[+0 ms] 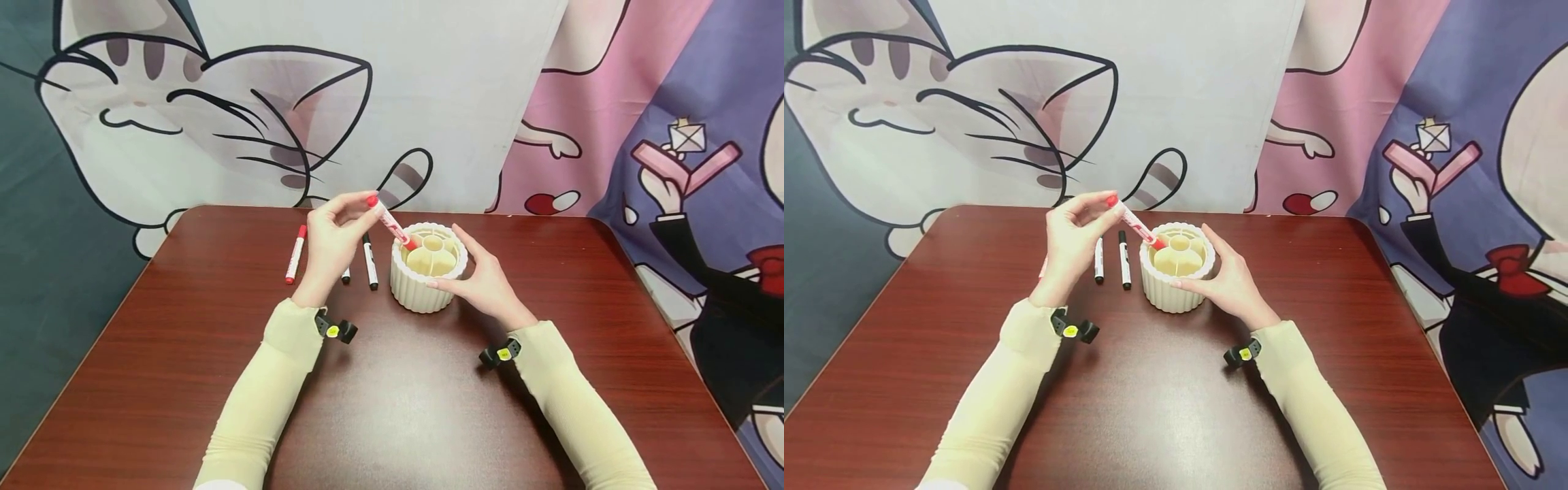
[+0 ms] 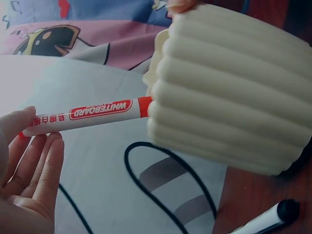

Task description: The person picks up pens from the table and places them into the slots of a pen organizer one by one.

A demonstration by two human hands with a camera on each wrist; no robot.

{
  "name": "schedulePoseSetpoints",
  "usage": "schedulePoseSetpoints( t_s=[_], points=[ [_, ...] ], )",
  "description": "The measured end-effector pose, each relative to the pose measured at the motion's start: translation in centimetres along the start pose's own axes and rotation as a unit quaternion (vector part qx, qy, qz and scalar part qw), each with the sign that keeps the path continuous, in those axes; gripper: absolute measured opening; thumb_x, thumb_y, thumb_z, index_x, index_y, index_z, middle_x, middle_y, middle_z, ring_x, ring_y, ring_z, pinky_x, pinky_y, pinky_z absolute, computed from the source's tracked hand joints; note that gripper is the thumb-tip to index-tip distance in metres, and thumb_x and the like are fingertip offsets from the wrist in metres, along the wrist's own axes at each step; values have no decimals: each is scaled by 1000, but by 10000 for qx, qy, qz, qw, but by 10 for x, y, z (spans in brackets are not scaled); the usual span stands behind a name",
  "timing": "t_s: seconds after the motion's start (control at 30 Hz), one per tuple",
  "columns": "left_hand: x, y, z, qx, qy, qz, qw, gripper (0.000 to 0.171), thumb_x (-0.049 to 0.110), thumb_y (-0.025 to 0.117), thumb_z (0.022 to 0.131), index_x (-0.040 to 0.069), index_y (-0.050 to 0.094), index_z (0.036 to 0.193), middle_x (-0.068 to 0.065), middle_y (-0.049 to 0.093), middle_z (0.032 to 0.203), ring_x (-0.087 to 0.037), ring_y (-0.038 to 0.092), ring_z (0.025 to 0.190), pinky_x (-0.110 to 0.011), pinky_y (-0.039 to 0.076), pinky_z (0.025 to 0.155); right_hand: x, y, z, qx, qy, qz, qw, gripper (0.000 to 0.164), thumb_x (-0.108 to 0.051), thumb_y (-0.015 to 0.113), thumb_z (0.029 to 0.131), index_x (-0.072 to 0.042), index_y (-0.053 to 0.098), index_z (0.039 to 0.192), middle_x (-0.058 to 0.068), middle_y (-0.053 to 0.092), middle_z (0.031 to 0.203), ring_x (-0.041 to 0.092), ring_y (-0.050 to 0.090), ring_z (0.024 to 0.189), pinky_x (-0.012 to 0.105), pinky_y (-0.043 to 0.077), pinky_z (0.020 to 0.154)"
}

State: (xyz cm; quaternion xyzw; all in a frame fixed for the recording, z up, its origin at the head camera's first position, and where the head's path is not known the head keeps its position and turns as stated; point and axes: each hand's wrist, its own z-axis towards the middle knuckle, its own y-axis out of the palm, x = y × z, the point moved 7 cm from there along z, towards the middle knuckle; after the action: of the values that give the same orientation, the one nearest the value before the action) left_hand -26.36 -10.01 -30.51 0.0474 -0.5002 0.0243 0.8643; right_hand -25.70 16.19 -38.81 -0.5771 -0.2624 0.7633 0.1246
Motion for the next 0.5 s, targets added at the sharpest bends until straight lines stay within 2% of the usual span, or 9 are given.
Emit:
schedulePoseSetpoints(
  t_s=[0.23,0.5],
  points=[
    [-12,18,-1,-220,-57,316,9992,27,6,83,86,1,77,111,-9,75,97,-14,70,83,-31,59,82,-1,0,1,15,-48,19,10000,108,-39,94,73,-26,32,161,-6,37,160,19,37,143,54,33,115],
    [-28,27,-9,-533,-278,539,9967,24,17,84,87,9,80,109,-3,75,94,-16,71,87,-32,59,83,0,0,0,9,-38,79,10000,108,-38,94,72,-25,34,160,-4,39,159,21,39,142,55,35,114]
  ],
)
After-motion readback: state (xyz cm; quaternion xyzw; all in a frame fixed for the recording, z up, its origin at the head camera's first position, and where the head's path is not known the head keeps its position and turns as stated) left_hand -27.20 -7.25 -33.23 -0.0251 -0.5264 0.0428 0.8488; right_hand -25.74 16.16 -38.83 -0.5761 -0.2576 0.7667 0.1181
